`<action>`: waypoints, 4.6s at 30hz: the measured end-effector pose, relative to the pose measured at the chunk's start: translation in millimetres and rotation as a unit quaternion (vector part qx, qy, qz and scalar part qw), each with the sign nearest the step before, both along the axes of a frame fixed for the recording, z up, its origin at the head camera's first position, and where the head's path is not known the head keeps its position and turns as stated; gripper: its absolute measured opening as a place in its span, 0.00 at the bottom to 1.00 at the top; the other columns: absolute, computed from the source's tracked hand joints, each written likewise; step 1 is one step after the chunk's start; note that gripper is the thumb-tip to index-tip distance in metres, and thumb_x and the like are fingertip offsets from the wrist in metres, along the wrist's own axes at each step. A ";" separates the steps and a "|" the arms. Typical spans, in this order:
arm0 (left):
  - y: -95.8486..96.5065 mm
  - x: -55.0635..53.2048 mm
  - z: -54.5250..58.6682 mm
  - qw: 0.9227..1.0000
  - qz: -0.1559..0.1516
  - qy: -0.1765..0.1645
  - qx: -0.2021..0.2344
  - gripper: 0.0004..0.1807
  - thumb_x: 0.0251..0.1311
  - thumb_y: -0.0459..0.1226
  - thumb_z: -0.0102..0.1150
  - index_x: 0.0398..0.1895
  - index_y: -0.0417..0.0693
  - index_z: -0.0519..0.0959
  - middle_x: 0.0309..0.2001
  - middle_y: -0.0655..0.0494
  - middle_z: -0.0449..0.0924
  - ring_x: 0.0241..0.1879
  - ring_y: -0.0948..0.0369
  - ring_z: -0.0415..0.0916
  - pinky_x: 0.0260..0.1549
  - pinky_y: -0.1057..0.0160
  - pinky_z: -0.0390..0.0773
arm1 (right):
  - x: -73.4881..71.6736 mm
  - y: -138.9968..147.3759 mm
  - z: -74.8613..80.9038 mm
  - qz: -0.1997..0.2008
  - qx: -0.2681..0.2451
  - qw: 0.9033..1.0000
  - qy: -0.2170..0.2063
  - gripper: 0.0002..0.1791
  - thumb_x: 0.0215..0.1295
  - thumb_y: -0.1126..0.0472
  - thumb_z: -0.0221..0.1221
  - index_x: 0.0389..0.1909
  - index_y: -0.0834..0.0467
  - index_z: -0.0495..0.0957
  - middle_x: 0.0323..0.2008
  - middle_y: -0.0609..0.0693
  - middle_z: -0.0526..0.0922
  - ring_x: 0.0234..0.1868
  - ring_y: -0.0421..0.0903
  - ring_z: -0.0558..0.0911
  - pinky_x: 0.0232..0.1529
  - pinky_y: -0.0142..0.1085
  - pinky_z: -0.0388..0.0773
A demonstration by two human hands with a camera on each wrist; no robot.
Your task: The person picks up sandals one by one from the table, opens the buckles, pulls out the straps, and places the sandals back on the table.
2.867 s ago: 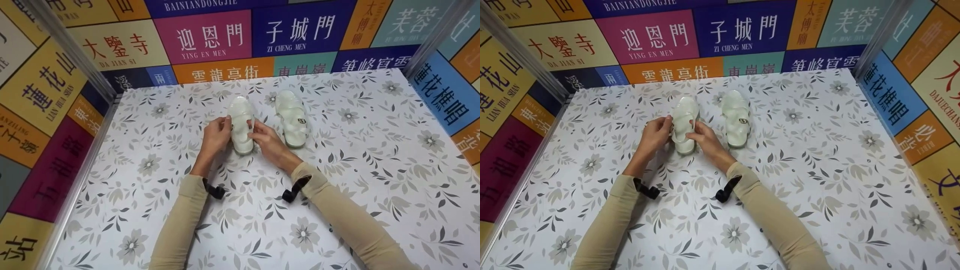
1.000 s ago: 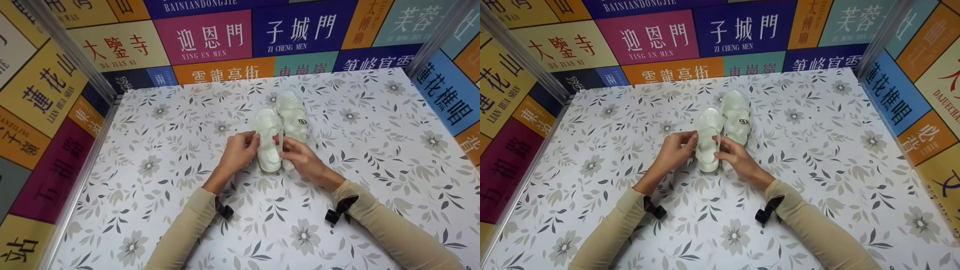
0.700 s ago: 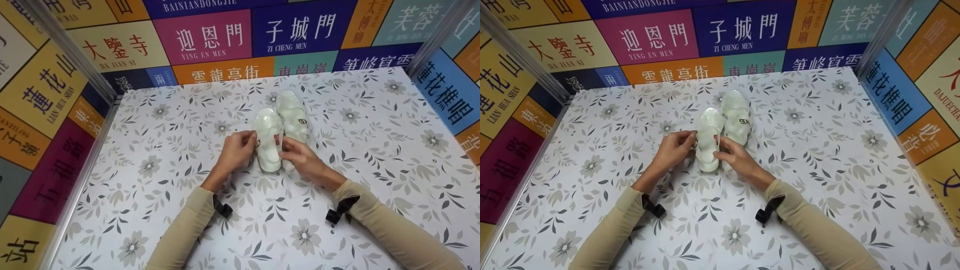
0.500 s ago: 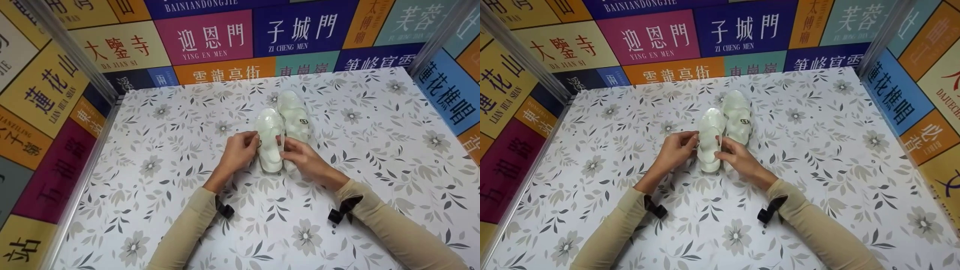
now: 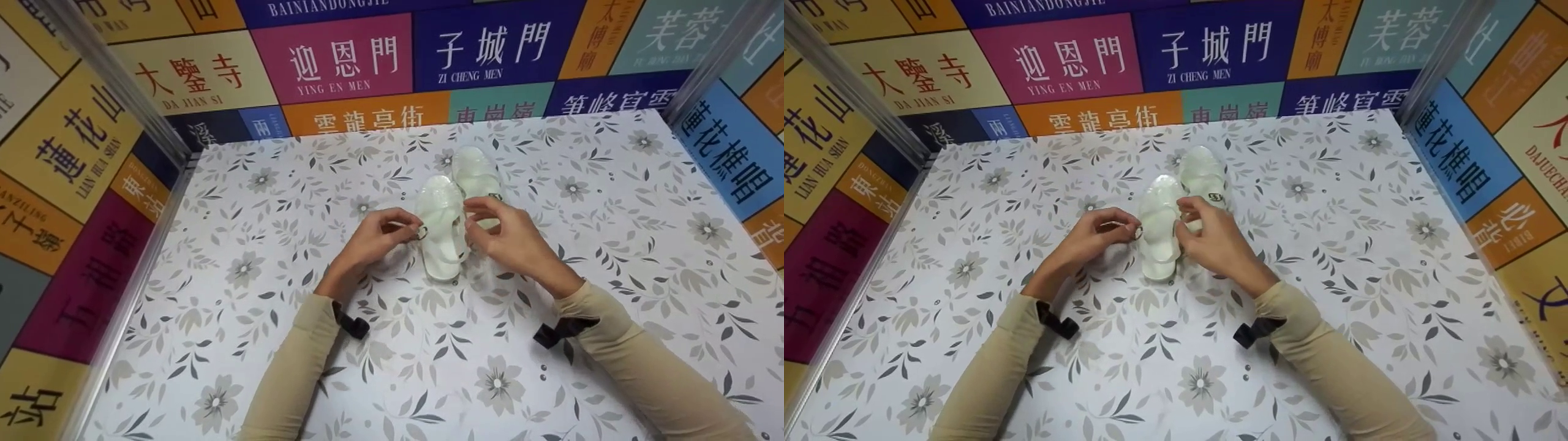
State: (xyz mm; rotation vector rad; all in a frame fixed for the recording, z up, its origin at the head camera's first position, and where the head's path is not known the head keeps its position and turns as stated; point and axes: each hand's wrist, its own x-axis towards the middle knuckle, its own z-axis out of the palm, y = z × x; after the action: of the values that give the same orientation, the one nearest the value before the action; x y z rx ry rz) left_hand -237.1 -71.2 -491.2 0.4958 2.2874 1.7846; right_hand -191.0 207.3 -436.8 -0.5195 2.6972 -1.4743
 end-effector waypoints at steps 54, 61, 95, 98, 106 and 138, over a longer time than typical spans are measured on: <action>15.7 7.7 -9.2 1.000 -0.005 0.020 0.011 0.14 0.63 0.41 0.80 0.49 0.47 0.92 0.46 0.52 0.93 0.47 0.56 0.90 0.51 0.62 0.89 | -27.0 -32.6 -35.5 0.077 0.074 0.989 0.104 0.08 0.74 0.62 0.68 0.50 0.58 0.90 0.45 0.51 0.94 0.48 0.50 0.92 0.60 0.47 0.87; 15.6 9.3 -9.6 1.000 0.003 0.020 0.005 0.17 0.62 0.43 0.80 0.52 0.49 0.91 0.48 0.53 0.93 0.49 0.56 0.91 0.54 0.61 0.89 | -24.6 -32.6 -35.4 0.080 0.129 0.975 0.160 0.10 0.76 0.59 0.67 0.52 0.56 0.91 0.46 0.50 0.95 0.47 0.52 0.90 0.65 0.56 0.74; 8.4 5.5 -6.3 0.996 -0.060 0.059 -0.016 0.12 0.69 0.38 0.75 0.53 0.50 0.92 0.49 0.53 0.94 0.49 0.55 0.90 0.52 0.59 0.89 | -28.4 -25.9 -32.3 0.108 0.154 0.969 0.163 0.08 0.74 0.53 0.69 0.46 0.51 0.86 0.44 0.45 0.94 0.51 0.53 0.90 0.63 0.52 0.75; 5.4 4.7 -6.5 0.996 -0.075 0.053 -0.016 0.12 0.71 0.39 0.72 0.55 0.50 0.91 0.53 0.54 0.93 0.53 0.57 0.90 0.56 0.59 0.88 | -29.8 -25.7 -33.3 0.105 0.134 0.974 0.146 0.09 0.72 0.53 0.71 0.45 0.52 0.86 0.44 0.45 0.95 0.50 0.50 0.92 0.63 0.51 0.80; 3.1 5.3 -7.8 0.995 -0.074 0.055 -0.032 0.13 0.75 0.46 0.68 0.55 0.55 0.91 0.52 0.59 0.93 0.51 0.63 0.88 0.55 0.63 0.86 | -30.1 -26.7 -32.7 0.091 0.090 0.988 0.092 0.09 0.70 0.51 0.74 0.42 0.51 0.87 0.44 0.47 0.95 0.51 0.48 0.94 0.60 0.50 0.86; 10.4 8.9 -11.2 0.998 -0.032 0.046 0.012 0.11 0.66 0.38 0.77 0.50 0.48 0.92 0.48 0.51 0.93 0.49 0.53 0.91 0.54 0.57 0.89 | -32.4 -20.9 -36.0 0.145 0.072 0.982 0.095 0.11 0.77 0.57 0.66 0.56 0.53 0.85 0.52 0.47 0.94 0.56 0.46 0.92 0.62 0.51 0.85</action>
State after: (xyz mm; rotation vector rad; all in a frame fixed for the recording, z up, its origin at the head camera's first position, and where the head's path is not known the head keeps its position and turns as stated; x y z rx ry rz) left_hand -228.2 -60.9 -502.4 0.6609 2.2842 1.7973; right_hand -223.3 186.4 -472.8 -1.0390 2.6858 -1.2016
